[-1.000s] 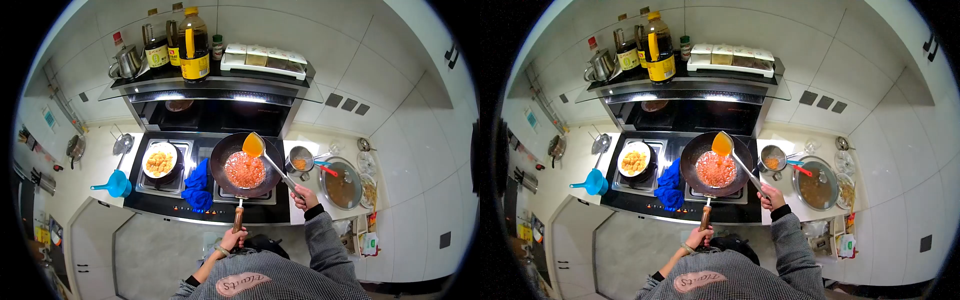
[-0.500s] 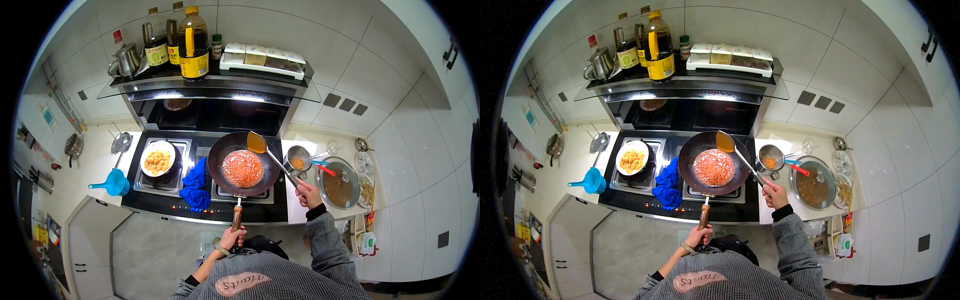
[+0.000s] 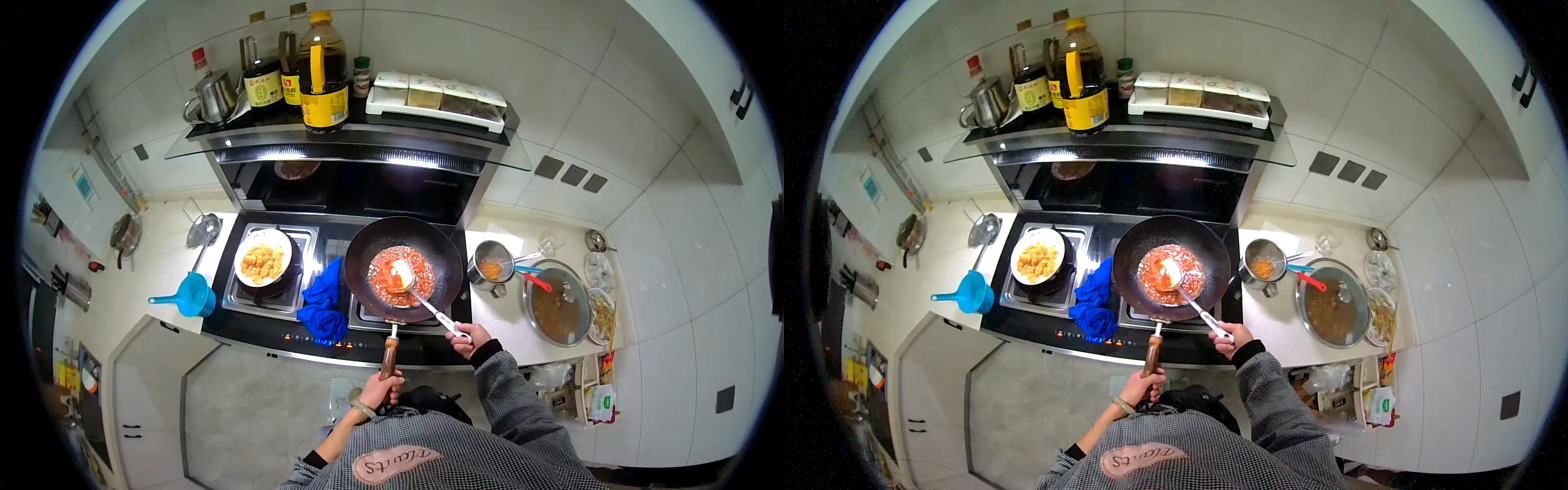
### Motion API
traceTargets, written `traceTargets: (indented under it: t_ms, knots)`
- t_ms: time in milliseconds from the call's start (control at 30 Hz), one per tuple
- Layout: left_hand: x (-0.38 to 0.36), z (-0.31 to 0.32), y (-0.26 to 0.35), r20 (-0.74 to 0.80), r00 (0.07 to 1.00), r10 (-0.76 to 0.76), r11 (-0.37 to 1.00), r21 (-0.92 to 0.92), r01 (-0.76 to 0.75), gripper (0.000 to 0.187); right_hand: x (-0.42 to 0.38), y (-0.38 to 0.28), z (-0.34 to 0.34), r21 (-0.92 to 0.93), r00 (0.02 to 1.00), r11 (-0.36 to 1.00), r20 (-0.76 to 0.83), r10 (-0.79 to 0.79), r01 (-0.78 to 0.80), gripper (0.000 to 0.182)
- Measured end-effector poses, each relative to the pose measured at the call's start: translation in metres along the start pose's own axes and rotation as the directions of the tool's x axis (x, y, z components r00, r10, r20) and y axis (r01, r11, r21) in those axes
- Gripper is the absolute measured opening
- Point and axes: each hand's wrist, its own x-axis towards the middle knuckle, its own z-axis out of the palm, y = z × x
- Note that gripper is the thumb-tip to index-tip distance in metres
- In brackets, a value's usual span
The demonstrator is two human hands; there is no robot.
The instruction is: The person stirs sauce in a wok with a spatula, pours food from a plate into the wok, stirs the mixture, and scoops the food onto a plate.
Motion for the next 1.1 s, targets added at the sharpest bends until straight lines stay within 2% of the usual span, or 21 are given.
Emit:
traceTargets:
  t_ms: [33, 100, 133, 167, 233, 300, 367, 400, 433, 533, 567, 633, 700, 800, 833, 867, 900, 933, 967, 1033, 1100]
  knots:
    - [0.0, -0.001, 0.0, 0.008, 1.0, 0.008, 1.0, 0.01, -0.008, 0.02, 0.0, 0.001, 0.001, -0.002, 1.0, 1.0, 0.002, 0.004, -0.004, 0.022]
    - [0.001, -0.002, 0.0, 0.016, 1.0, 0.019, 1.0, 0.018, -0.019, 0.02, 0.001, 0.001, 0.002, 0.179, 0.983, 0.967, 0.069, 0.17, -0.18, 0.022]
    - [0.001, -0.001, 0.0, 0.014, 1.0, 0.015, 1.0, 0.018, -0.015, 0.019, -0.002, 0.003, 0.001, 0.134, 0.973, 0.976, 0.179, 0.147, -0.172, 0.021]
    - [0.001, -0.001, 0.0, 0.013, 1.0, 0.01, 1.0, 0.019, -0.01, 0.019, -0.003, 0.002, 0.001, 0.13, 0.972, 0.976, 0.179, 0.149, -0.174, 0.021]
    - [-0.001, 0.001, 0.002, 0.005, 1.0, 0.011, 1.0, 0.026, -0.011, 0.019, -0.013, 0.001, 0.011, 0.092, 0.987, 0.994, 0.156, 0.047, -0.062, 0.019]
    - [-0.001, 0.001, 0.003, -0.001, 1.0, 0.01, 0.999, 0.037, -0.01, 0.019, -0.012, -0.003, 0.004, 0.055, 0.989, 0.998, 0.144, 0.016, -0.024, 0.021]
    - [0.0, 0.001, 0.002, 0.008, 1.0, 0.009, 1.0, 0.022, -0.01, 0.018, -0.018, -0.009, 0.005, -0.032, 0.972, 0.996, 0.22, -0.079, 0.088, 0.028]
    - [0.001, 0.0, 0.001, 0.01, 1.0, 0.009, 1.0, 0.023, -0.01, 0.018, -0.02, -0.013, 0.005, -0.1, 0.974, 0.986, 0.196, -0.11, 0.132, 0.039]
    - [0.002, -0.002, 0.0, 0.018, 1.0, 0.008, 1.0, 0.022, -0.009, 0.019, -0.023, -0.016, 0.006, -0.1, 0.974, 0.986, 0.196, -0.112, 0.133, 0.039]
    - [0.003, -0.003, -0.001, 0.031, 1.0, 0.003, 1.0, 0.021, -0.003, 0.019, -0.035, -0.023, 0.012, -0.231, 0.959, 0.936, 0.158, -0.233, 0.266, 0.046]
    - [0.003, -0.003, 0.0, 0.035, 0.999, 0.003, 1.0, 0.019, -0.003, 0.019, -0.038, -0.024, 0.014, -0.23, 0.959, 0.936, 0.157, -0.236, 0.268, 0.046]
    - [0.003, -0.003, 0.0, 0.036, 0.999, 0.005, 1.0, 0.025, -0.006, 0.02, -0.044, -0.025, 0.017, -0.36, 0.932, 0.86, 0.098, -0.35, 0.361, 0.044]
    - [0.003, -0.003, 0.0, 0.038, 0.999, 0.007, 1.0, 0.03, -0.008, 0.02, -0.048, -0.026, 0.017, -0.379, 0.921, 0.843, 0.078, -0.382, 0.382, 0.042]
    - [0.003, -0.003, 0.0, 0.033, 0.999, 0.004, 0.999, 0.034, -0.005, 0.019, -0.055, -0.031, 0.007, -0.636, 0.855, 0.636, 0.073, -0.514, 0.437, 0.037]
    - [0.004, -0.004, -0.001, 0.032, 0.999, -0.004, 0.999, 0.032, 0.003, 0.019, -0.06, -0.032, 0.005, -0.636, 0.855, 0.636, 0.073, -0.514, 0.437, 0.037]
    - [0.004, -0.005, -0.001, 0.03, 0.999, -0.011, 1.0, 0.029, 0.01, 0.019, -0.066, -0.033, 0.004, -0.821, 0.714, 0.262, 0.231, -0.66, 0.508, 0.038]
    - [0.003, -0.004, 0.0, 0.029, 1.0, -0.009, 1.0, 0.026, 0.008, 0.019, -0.073, -0.033, 0.007, -0.867, 0.56, -0.157, 0.433, -0.706, 0.473, 0.038]
    - [0.0, -0.002, 0.002, 0.024, 1.0, -0.012, 1.0, 0.028, 0.011, 0.019, -0.093, -0.034, 0.022, -0.926, 0.62, -0.181, 0.358, -0.698, 0.331, 0.041]
    - [-0.001, -0.001, 0.003, 0.019, 1.0, -0.015, 0.999, 0.029, 0.015, 0.018, -0.103, -0.035, 0.026, -0.912, 0.601, -0.325, 0.409, -0.687, 0.25, 0.04]
    - [0.0, -0.002, 0.002, 0.014, 1.0, -0.012, 0.999, 0.032, 0.012, 0.018, -0.114, -0.031, 0.028, -0.907, 0.645, -0.39, 0.396, -0.653, 0.162, 0.039]
    - [0.001, -0.002, 0.001, 0.01, 1.0, -0.011, 0.999, 0.036, 0.011, 0.018, -0.105, -0.02, 0.022, -0.9, 0.651, -0.399, 0.41, -0.639, 0.174, 0.038]
